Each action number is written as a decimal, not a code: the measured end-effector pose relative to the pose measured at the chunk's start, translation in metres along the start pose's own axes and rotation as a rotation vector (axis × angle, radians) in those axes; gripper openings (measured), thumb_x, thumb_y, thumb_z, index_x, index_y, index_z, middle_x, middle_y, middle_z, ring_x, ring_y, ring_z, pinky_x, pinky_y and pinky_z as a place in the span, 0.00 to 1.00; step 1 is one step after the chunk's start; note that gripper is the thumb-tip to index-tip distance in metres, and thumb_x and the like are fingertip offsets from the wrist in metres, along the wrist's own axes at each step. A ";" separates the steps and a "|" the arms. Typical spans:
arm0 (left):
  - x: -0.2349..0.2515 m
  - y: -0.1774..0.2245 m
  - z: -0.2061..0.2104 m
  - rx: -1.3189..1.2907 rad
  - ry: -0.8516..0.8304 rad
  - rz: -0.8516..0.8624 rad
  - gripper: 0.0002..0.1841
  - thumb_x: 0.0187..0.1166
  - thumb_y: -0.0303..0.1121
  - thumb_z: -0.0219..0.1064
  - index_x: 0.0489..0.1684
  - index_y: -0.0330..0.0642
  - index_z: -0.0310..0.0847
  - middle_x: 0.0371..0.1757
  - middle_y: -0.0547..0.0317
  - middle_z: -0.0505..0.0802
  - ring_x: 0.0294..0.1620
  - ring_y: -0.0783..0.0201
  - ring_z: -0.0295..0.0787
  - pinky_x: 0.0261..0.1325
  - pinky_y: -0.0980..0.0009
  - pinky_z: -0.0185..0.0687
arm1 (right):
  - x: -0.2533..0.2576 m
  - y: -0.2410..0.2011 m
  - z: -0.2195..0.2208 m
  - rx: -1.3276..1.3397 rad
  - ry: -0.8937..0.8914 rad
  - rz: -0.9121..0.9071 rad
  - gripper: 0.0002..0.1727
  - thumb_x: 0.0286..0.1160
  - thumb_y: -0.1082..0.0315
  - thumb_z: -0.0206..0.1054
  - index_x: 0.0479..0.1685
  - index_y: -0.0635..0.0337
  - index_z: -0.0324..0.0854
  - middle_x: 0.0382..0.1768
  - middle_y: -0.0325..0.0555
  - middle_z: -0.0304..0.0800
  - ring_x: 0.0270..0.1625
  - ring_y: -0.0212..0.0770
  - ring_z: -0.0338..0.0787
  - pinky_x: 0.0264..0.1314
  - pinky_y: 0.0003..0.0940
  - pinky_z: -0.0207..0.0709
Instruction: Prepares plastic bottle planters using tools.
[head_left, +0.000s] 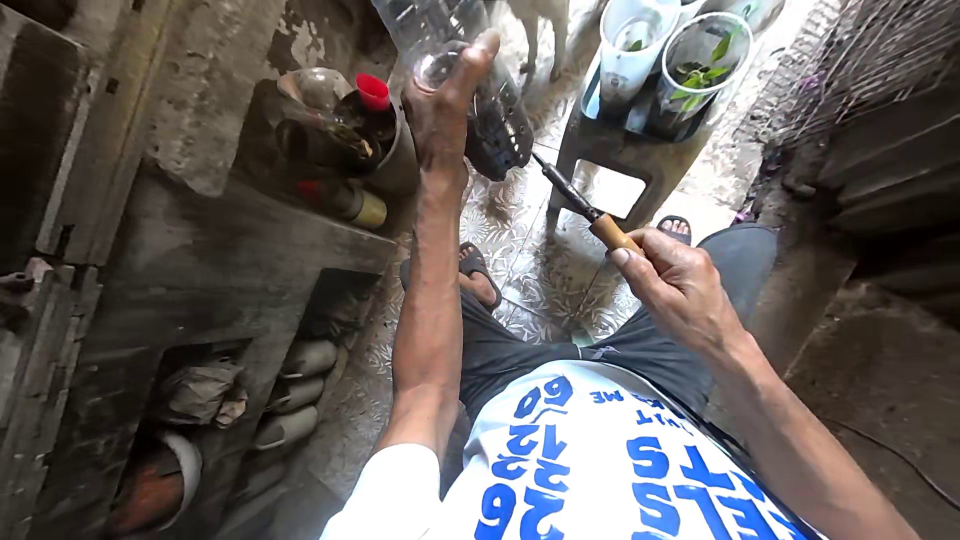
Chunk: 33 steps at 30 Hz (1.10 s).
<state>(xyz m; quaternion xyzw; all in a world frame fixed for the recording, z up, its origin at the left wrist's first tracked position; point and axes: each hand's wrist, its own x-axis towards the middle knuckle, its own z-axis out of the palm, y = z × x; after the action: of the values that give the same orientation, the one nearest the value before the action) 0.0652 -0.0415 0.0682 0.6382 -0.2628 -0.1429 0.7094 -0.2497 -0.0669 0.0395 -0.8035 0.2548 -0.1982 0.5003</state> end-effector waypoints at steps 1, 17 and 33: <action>0.000 0.002 0.000 0.026 0.015 -0.007 0.21 0.65 0.39 0.82 0.48 0.33 0.83 0.40 0.48 0.93 0.46 0.56 0.94 0.55 0.55 0.93 | 0.000 -0.001 0.001 0.008 -0.004 0.001 0.16 0.90 0.52 0.56 0.50 0.52 0.85 0.17 0.28 0.74 0.14 0.24 0.70 0.15 0.23 0.66; 0.003 0.017 0.019 0.400 0.238 -0.041 0.35 0.47 0.49 0.91 0.52 0.39 0.84 0.40 0.53 0.92 0.45 0.62 0.92 0.53 0.60 0.89 | 0.006 -0.009 0.015 -0.045 0.003 -0.018 0.17 0.91 0.53 0.54 0.51 0.53 0.84 0.18 0.31 0.74 0.15 0.26 0.71 0.16 0.27 0.67; -0.106 -0.026 0.055 0.464 0.052 0.196 0.35 0.49 0.51 0.89 0.52 0.38 0.84 0.46 0.55 0.95 0.50 0.63 0.93 0.58 0.59 0.88 | 0.119 -0.047 -0.019 0.404 0.170 0.037 0.14 0.77 0.55 0.73 0.48 0.53 0.79 0.24 0.33 0.77 0.17 0.29 0.73 0.18 0.26 0.70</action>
<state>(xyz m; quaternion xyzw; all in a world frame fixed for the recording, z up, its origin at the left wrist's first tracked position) -0.0493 -0.0342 0.0254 0.7587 -0.3307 0.0073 0.5612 -0.1558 -0.1351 0.0977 -0.6625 0.2658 -0.3031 0.6314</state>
